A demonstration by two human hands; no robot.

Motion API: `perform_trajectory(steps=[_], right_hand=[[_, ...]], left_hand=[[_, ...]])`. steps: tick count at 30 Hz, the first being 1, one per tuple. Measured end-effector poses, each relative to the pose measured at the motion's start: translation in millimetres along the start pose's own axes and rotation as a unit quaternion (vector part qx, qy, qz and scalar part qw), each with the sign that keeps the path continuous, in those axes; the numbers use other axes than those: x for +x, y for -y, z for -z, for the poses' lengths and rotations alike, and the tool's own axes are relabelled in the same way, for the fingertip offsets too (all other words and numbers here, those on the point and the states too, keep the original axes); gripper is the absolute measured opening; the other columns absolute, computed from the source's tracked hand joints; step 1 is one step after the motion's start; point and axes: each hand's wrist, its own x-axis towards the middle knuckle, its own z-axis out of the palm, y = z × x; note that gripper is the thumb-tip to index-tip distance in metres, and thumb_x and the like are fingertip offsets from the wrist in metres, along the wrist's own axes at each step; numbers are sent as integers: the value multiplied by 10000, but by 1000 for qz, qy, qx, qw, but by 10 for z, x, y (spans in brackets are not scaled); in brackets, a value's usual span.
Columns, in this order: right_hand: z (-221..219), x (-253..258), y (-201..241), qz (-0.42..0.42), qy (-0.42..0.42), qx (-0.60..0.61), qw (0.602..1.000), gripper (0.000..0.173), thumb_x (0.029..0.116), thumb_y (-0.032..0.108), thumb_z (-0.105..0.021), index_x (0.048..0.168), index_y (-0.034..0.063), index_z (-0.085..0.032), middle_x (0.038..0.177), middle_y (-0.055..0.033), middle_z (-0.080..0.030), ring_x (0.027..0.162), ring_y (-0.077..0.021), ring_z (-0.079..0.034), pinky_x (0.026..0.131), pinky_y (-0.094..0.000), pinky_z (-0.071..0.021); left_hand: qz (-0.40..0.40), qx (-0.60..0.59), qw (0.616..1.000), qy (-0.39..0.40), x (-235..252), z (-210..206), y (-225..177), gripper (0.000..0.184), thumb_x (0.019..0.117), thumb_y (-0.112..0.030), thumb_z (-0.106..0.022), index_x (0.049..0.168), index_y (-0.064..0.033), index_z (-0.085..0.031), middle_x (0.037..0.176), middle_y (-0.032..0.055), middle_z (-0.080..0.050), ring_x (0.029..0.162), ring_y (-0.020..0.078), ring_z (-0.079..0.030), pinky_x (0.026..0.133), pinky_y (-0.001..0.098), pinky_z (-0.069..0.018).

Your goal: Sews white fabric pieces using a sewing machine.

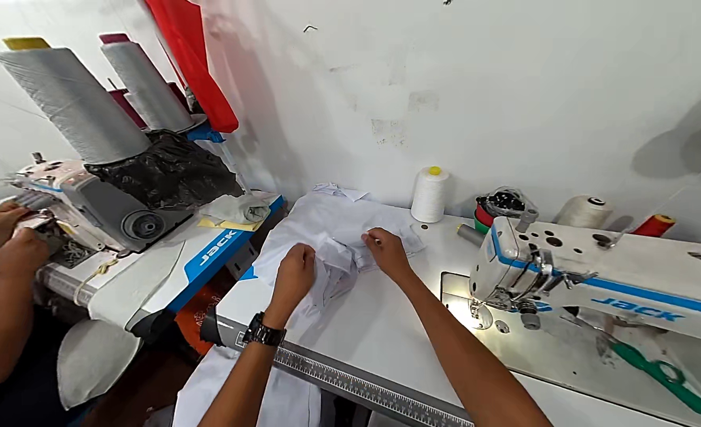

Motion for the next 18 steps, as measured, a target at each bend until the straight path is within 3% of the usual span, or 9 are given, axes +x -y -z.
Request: perform_trajectory(steps=[2, 4, 6, 8, 10, 13, 14, 16, 18], right_hand=[[-2, 58, 102, -114, -59, 138, 982, 365, 1091, 248, -467, 1073, -67, -651, 908, -180, -664, 837, -260, -655, 814, -473, -548], [44, 18, 267, -177, -117, 135, 968, 378, 1106, 276, -427, 1072, -47, -621, 823, -162, -619, 739, -262, -611, 718, -477, -517], [193, -107, 469, -196, -140, 93, 966, 366, 1102, 262, -444, 1064, -54, -625, 822, -177, -607, 751, -294, -597, 716, -505, -490], [407, -326, 655, -208, -123, 101, 965, 351, 1094, 266, -467, 1061, -43, -630, 838, -158, -613, 758, -264, -596, 711, -479, -494], [714, -760, 831, -212, -59, 127, 967, 317, 1081, 261, -492, 1157, -13, -633, 860, -128, -654, 741, -209, -622, 693, -424, -528], [1302, -1665, 977, -180, 95, 67, 977, 261, 1056, 299, -556, 1167, 81, -650, 730, -31, -685, 601, -133, -666, 576, -329, -591], [1474, -1939, 954, -185, 101, 34, 977, 233, 1043, 316, -576, 1120, 125, -684, 713, 9, -686, 598, -111, -668, 566, -310, -592], [1620, -2408, 876, -182, 34, -66, 981, 191, 1021, 328, -594, 1059, 179, -708, 736, 58, -681, 620, -75, -652, 544, -284, -564], [1473, -2723, 810, -146, -1, -181, 973, 202, 1006, 281, -619, 1118, 147, -722, 974, 11, -709, 863, -130, -693, 724, -380, -605]], left_hand=[[-7, -54, 998, -39, 36, 70, -62, 264, 1097, -114, -419, 1218, 71, -564, 1003, 247, -659, 906, 361, -667, 842, 561, -535], [-17, -80, 994, -78, -12, 69, -162, 238, 1099, -117, -417, 1201, 52, -550, 898, 201, -630, 774, 306, -632, 729, 511, -529], [-9, -146, 985, -90, -166, 56, -304, 218, 1089, -110, -433, 1197, 40, -548, 867, 150, -609, 721, 235, -596, 673, 446, -516], [29, -262, 962, -70, -487, 57, -524, 185, 1084, -112, -430, 1189, -8, -542, 838, 75, -601, 678, 138, -582, 617, 352, -515], [63, -378, 924, 0, -933, 65, -731, 163, 1077, -109, -416, 1146, -79, -561, 784, 9, -643, 631, 66, -621, 562, 271, -549], [-30, -359, 907, 218, -1426, 111, -617, 183, 1037, -188, -531, 1132, -126, -673, 797, -13, -696, 632, 72, -652, 561, 248, -569], [-77, -314, 915, 241, -1467, 87, -549, 207, 1049, -242, -542, 1139, -136, -696, 806, -10, -717, 641, 92, -690, 569, 272, -610], [-164, -165, 955, 184, -1410, -89, -470, 263, 1051, -284, -520, 1199, -148, -689, 930, -26, -737, 776, 99, -709, 667, 315, -618], [-242, -28, 956, 165, -1283, -463, -500, 344, 1044, -263, -537, 1301, -76, -670, 1244, 74, -710, 1139, 234, -681, 966, 487, -560]])
